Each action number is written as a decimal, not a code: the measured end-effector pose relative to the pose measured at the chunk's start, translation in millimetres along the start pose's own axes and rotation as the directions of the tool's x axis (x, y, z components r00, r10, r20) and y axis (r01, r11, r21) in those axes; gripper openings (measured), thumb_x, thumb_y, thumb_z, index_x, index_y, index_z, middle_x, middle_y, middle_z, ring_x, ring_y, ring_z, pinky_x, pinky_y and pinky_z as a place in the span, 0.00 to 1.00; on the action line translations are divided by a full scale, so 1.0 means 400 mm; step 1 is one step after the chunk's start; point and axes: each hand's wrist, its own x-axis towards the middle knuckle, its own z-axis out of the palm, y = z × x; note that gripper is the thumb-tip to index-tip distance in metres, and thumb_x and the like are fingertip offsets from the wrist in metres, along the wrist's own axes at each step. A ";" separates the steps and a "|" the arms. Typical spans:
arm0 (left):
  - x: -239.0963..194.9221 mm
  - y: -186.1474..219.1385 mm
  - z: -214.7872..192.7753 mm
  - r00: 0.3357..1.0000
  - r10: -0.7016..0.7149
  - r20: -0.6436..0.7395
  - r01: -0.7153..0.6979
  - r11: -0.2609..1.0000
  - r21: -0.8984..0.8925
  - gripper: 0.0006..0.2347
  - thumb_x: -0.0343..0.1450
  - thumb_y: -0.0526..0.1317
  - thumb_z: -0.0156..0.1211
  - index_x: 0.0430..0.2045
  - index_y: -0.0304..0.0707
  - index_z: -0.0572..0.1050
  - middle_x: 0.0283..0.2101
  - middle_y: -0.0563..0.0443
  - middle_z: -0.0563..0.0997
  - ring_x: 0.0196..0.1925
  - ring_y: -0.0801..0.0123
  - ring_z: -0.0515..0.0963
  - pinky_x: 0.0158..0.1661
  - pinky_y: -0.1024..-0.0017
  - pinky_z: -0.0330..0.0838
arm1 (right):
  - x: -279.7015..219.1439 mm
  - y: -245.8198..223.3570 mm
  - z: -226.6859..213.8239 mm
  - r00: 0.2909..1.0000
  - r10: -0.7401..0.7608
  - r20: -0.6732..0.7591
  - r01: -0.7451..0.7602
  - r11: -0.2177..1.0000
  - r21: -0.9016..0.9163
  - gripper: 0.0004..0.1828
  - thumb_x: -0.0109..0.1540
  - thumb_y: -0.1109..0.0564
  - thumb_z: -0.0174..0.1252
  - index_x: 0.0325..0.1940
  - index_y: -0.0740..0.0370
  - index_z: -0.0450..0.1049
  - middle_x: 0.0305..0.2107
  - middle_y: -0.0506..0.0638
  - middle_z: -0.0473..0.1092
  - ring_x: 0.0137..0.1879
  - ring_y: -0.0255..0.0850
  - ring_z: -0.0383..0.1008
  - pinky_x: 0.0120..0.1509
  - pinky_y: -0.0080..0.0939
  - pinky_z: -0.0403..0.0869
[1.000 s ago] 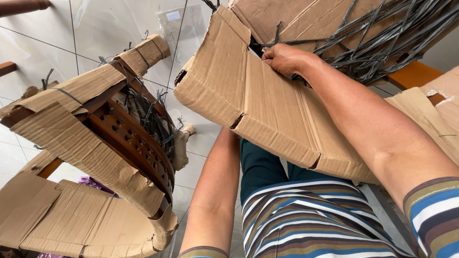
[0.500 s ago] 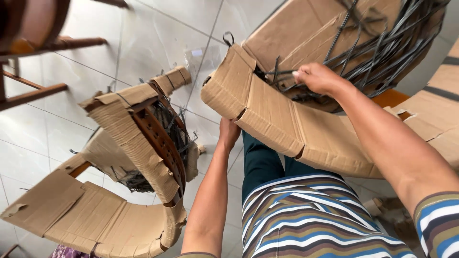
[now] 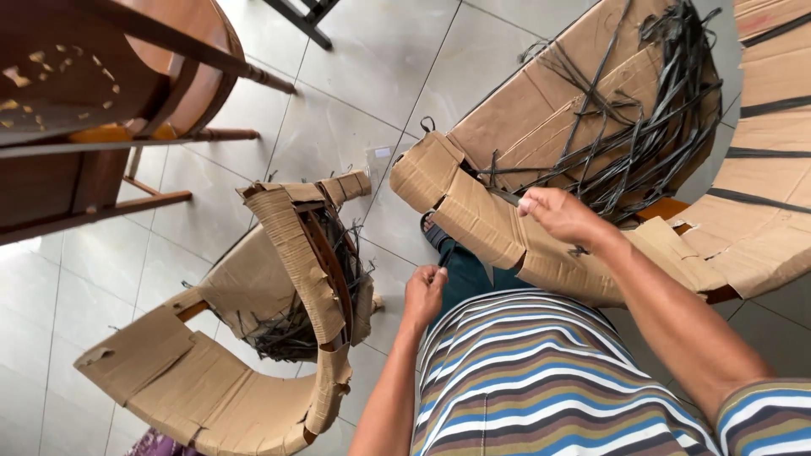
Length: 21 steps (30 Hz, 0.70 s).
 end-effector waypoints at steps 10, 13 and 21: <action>-0.081 0.178 -0.083 0.983 0.182 -0.008 -0.181 0.983 0.026 0.13 0.73 0.48 0.56 0.29 0.37 0.81 0.55 0.43 0.79 0.55 0.44 0.79 0.54 0.54 0.72 | -0.072 -0.022 0.119 0.999 -0.048 0.001 0.047 0.988 -0.145 0.15 0.71 0.46 0.49 0.44 0.53 0.80 0.30 0.56 0.78 0.40 0.50 0.77 0.50 0.49 0.73; -0.099 0.220 -0.088 0.948 0.318 -0.011 -0.318 0.947 -0.051 0.10 0.72 0.44 0.59 0.25 0.36 0.79 0.53 0.43 0.81 0.55 0.41 0.80 0.54 0.53 0.73 | -0.098 -0.036 0.139 0.999 -0.041 0.002 0.040 0.982 -0.184 0.14 0.71 0.47 0.49 0.45 0.51 0.80 0.32 0.56 0.79 0.42 0.50 0.78 0.50 0.50 0.74; -0.089 0.271 -0.054 0.904 0.426 0.032 -0.397 0.866 -0.304 0.08 0.74 0.40 0.59 0.25 0.39 0.80 0.51 0.49 0.85 0.54 0.65 0.81 0.54 0.65 0.72 | -0.162 -0.111 0.164 0.997 -0.023 0.071 0.044 0.952 -0.303 0.16 0.70 0.45 0.44 0.47 0.46 0.77 0.39 0.56 0.81 0.52 0.60 0.79 0.58 0.59 0.75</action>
